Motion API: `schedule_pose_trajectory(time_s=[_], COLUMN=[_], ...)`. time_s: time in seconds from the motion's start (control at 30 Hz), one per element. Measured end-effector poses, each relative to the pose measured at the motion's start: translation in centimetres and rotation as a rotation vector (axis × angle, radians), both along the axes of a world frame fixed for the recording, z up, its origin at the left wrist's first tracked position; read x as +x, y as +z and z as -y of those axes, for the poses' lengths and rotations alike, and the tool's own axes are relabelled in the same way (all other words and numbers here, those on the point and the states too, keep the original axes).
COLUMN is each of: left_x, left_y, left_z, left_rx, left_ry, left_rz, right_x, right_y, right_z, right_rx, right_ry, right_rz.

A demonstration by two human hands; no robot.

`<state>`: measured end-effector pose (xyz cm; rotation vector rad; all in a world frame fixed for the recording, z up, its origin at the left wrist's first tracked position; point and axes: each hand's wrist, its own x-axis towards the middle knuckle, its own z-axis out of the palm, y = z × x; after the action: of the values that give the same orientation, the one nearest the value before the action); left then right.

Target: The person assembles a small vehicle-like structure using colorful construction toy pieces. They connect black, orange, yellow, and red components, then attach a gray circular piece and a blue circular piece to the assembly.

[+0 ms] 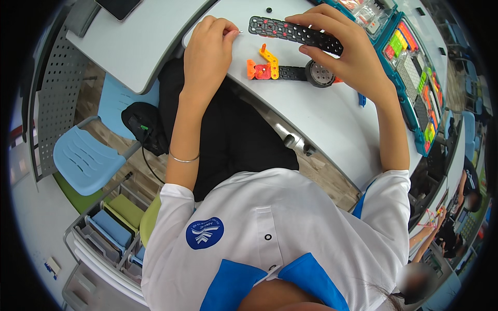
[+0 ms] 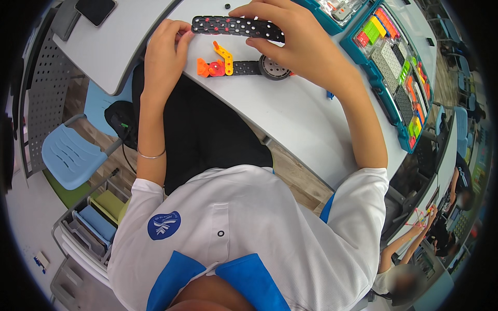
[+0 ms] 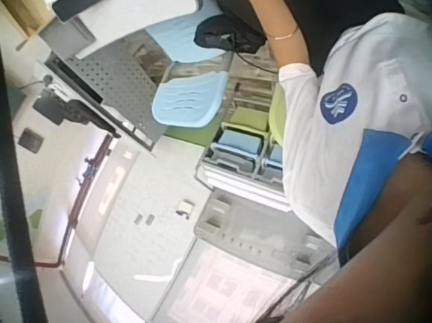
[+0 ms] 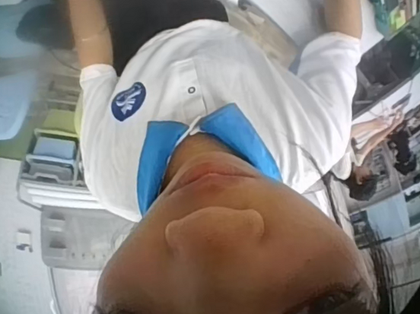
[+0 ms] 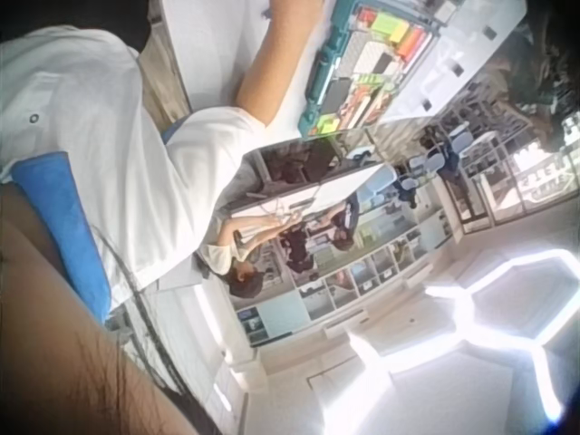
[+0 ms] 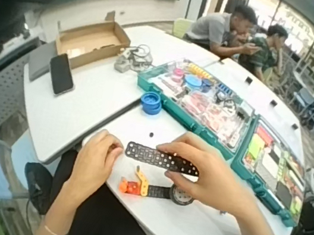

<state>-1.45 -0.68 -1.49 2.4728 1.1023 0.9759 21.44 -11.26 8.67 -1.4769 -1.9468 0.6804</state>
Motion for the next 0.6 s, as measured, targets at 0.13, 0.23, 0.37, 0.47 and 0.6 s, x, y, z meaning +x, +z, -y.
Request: schedule_pose_trajectory(time_s=[0.13,0.23,0.37,0.47,0.6], left_x=[-1.1,-1.6,-2.3,-3.0,-3.3], left_y=[2.6,4.1,4.8,4.6,4.8], left_z=[1.6,3.0,4.0,4.1,4.5], left_rx=[-0.551,-0.730,-0.896,-1.027,-1.056], left_ry=[-0.075,-0.214,-0.280,-0.334,-0.300], left_rz=[0.358,0.616,0.712,0.772,0.775], right_x=[-0.3,-0.8,-1.2,-1.3,-1.2], right_y=[0.4,1.0,1.3,1.6,2.1], right_z=[0.3,0.7,1.1,1.2,1.2], right_rx=[0.065,0.076,0.140,0.175,0.246], right_ry=[0.030,0.031,0.014,0.008,0.031], right_rz=[0.019,-0.010,-0.020,-0.063,0.000])
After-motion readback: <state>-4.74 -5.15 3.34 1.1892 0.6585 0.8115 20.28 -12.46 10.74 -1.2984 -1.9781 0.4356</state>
